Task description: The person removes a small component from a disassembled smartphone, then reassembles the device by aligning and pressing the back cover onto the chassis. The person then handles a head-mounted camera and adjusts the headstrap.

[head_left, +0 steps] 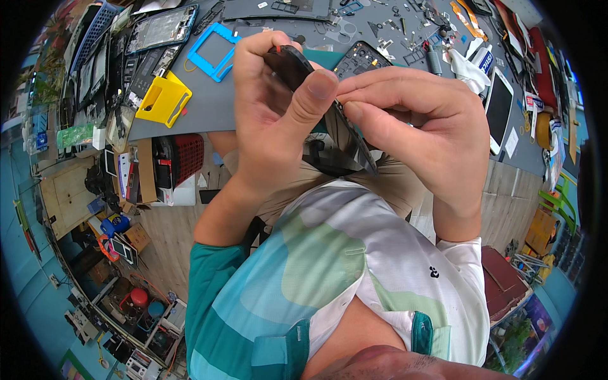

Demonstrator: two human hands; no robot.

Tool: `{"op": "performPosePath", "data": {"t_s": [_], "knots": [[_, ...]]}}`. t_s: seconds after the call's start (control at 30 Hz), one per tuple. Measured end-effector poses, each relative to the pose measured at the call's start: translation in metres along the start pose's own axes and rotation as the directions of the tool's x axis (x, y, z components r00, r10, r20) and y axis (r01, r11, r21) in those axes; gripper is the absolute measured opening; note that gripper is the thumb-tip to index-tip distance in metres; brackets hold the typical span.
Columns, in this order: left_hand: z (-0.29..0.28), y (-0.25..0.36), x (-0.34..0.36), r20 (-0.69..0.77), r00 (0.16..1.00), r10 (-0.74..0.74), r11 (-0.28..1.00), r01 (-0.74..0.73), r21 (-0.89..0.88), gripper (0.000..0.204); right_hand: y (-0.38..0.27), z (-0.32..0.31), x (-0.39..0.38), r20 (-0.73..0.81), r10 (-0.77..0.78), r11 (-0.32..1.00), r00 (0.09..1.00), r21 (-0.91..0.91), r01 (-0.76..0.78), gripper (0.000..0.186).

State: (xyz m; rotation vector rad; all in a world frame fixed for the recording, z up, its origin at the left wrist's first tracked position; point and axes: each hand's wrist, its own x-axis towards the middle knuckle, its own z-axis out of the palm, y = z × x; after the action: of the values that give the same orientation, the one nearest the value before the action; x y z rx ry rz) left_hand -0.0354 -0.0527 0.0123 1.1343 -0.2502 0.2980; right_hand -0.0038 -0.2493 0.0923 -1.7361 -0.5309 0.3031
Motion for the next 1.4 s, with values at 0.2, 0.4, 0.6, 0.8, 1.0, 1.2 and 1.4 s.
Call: {"op": "performPosePath", "data": {"t_s": [0.2,0.4,0.6,0.8,1.0,1.2,1.4], "knots": [[-0.001,0.008,0.004,-0.036,0.994,-0.107,0.985,0.101,-0.137,0.046,0.000,0.000,0.001,0.004,-0.007,1.000,1.000,-0.010,0.007,0.012],[0.001,0.011,0.006,-0.023,0.990,-0.142,0.952,0.130,-0.278,0.044,0.000,0.002,0.002,0.003,0.018,0.999,1.000,0.042,-0.018,0.012],[-0.005,0.008,0.006,-0.025,0.989,-0.148,0.948,0.135,-0.288,0.042,0.003,0.002,0.003,0.005,0.001,1.000,1.000,0.015,-0.001,0.013],[-0.003,0.008,0.007,-0.020,0.990,-0.138,0.945,0.125,-0.303,0.041,0.001,0.001,0.003,0.009,0.022,1.000,1.000,0.007,-0.022,0.013],[-0.004,0.008,0.007,-0.012,0.991,-0.134,0.946,0.125,-0.300,0.041,0.001,0.002,0.003,-0.006,0.019,1.000,1.000,0.015,-0.019,0.013],[-0.003,0.009,0.007,-0.010,0.992,-0.128,0.950,0.119,-0.289,0.041,0.000,0.002,0.002,-0.007,0.020,1.000,1.000,0.010,-0.020,0.013],[0.000,0.010,0.008,-0.020,0.989,-0.143,0.956,0.133,-0.263,0.041,-0.001,0.001,0.002,-0.004,0.022,1.000,1.000,-0.017,-0.022,0.012]]}}
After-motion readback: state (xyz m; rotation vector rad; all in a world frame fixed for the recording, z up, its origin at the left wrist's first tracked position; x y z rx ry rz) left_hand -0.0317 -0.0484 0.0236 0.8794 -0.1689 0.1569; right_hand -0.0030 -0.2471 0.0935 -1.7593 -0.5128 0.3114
